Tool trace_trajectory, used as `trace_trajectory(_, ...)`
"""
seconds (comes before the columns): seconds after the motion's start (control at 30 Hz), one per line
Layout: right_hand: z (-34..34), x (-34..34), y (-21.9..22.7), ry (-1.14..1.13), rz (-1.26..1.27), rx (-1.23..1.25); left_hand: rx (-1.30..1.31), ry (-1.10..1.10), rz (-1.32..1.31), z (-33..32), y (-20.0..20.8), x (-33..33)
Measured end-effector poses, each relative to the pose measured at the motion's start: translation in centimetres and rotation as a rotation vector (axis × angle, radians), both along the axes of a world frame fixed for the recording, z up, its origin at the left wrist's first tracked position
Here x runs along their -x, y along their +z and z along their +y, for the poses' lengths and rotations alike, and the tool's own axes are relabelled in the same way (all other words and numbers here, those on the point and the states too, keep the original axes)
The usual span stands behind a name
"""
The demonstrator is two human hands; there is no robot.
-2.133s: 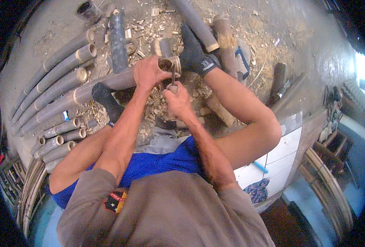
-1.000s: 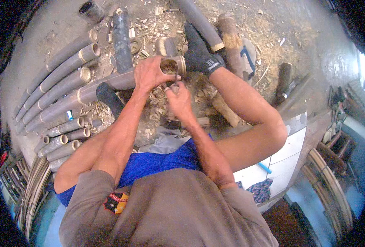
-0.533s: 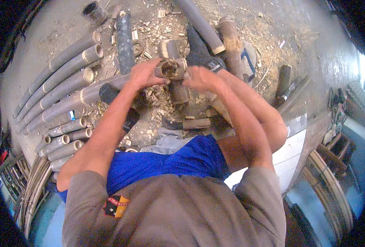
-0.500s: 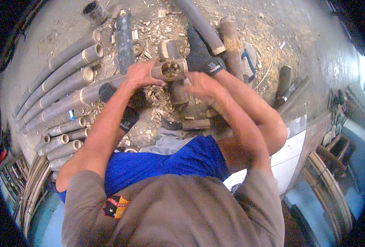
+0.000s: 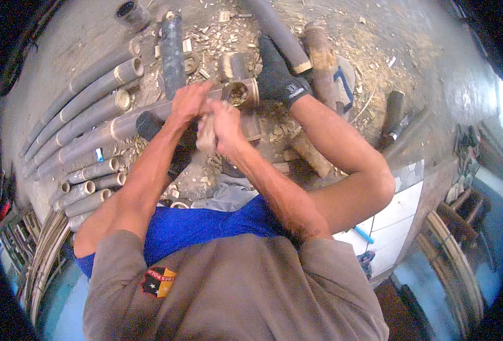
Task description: The person sits on the ground and uses a wooden mallet and chisel to shape the end of a bamboo pole. They repeatedly strike the chisel to remove material and occasionally inspect the work.
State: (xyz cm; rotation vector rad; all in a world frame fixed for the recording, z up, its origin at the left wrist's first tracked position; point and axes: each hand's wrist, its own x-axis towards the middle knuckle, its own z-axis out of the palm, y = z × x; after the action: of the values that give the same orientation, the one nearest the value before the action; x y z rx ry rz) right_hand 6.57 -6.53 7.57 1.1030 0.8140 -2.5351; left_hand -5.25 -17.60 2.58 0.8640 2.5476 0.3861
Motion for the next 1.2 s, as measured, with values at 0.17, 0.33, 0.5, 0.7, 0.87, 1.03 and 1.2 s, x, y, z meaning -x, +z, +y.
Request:
trace_trajectory(0.17,4.0,-3.5,1.7,0.312,0.155,-0.705,0.046,-0.016,0.008,0.0,0.3,-0.5)
trace_trajectory(0.33,8.2,-6.1,0.1,1.128,0.145,-1.11,0.018,-0.049,0.051,0.2,1.2,-0.9)
trace_trajectory(0.5,8.3,-4.8,-2.0,1.1,0.317,-1.127,-0.046,-0.051,0.155,0.2,0.2,-1.9)
trace_trajectory(0.7,5.6,-5.1,-3.6,0.873,0.25,-1.099,-0.135,-0.053,0.253,-0.1,-1.4,-2.2)
trace_trajectory(0.87,1.7,-4.1,-3.9,0.554,0.169,-0.888,-0.21,-0.016,0.261,-0.5,-2.0,-2.5)
trace_trajectory(1.03,-0.9,-3.2,-3.2,0.315,0.088,-0.706,-0.262,0.038,0.241,-0.5,-2.6,-2.5)
trace_trajectory(1.2,-2.1,-0.2,0.1,0.098,-0.074,-0.294,-0.248,0.074,0.224,-0.3,-2.8,-2.1)
